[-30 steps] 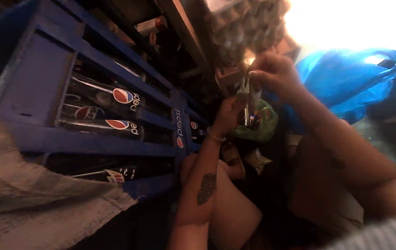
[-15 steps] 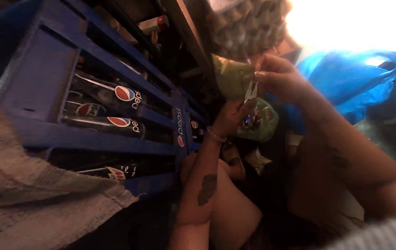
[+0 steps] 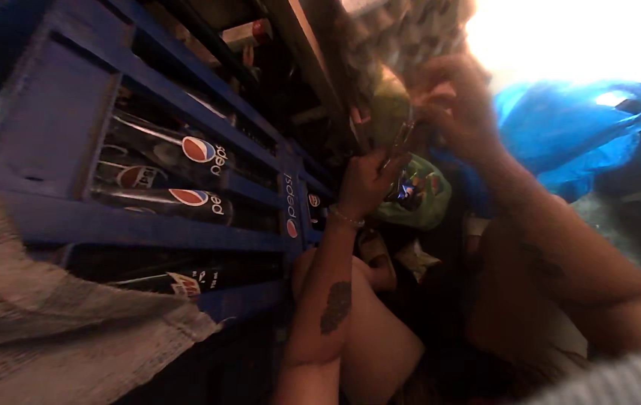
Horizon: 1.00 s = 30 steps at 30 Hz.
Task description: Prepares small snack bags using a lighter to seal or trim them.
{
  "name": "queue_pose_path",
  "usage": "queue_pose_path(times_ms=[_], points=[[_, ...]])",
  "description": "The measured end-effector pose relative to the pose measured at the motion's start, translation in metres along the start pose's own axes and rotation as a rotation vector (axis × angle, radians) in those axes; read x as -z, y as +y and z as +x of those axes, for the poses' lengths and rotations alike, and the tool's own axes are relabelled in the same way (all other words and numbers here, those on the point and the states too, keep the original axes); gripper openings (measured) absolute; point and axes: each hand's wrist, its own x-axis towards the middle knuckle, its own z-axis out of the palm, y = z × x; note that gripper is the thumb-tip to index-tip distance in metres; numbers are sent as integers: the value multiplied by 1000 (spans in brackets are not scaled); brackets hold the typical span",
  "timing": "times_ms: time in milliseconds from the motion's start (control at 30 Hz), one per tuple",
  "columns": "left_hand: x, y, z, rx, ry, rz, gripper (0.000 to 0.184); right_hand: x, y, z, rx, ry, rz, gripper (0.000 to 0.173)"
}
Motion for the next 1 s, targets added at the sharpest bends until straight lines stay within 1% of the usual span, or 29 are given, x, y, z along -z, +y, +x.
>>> queue_pose_path(times_ms=[67, 100, 200, 367, 533, 700, 833, 1000], points=[[4, 2, -1, -1, -27, 43, 31, 9, 0, 3, 107, -135, -66, 34], [5, 2, -2, -3, -36, 56, 31, 11, 0, 3, 132, -189, -79, 34], [6, 0, -2, -45, -17, 69, 31, 16, 2, 1, 151, -268, -95, 25], [9, -4, 0, -48, -12, 65, 30, 26, 4, 2, 95, -249, -153, 12], [7, -7, 2, -16, 12, 115, 24, 24, 6, -2, 155, -241, -151, 15], [7, -4, 1, -146, 101, 144, 29, 25, 6, -2, 162, -210, -152, 12], [7, -6, 0, -171, 93, -5, 40, 24, 5, -1, 189, -211, -104, 12], [7, -8, -1, -172, 55, -139, 37, 24, 3, -1, 169, -217, -84, 11]])
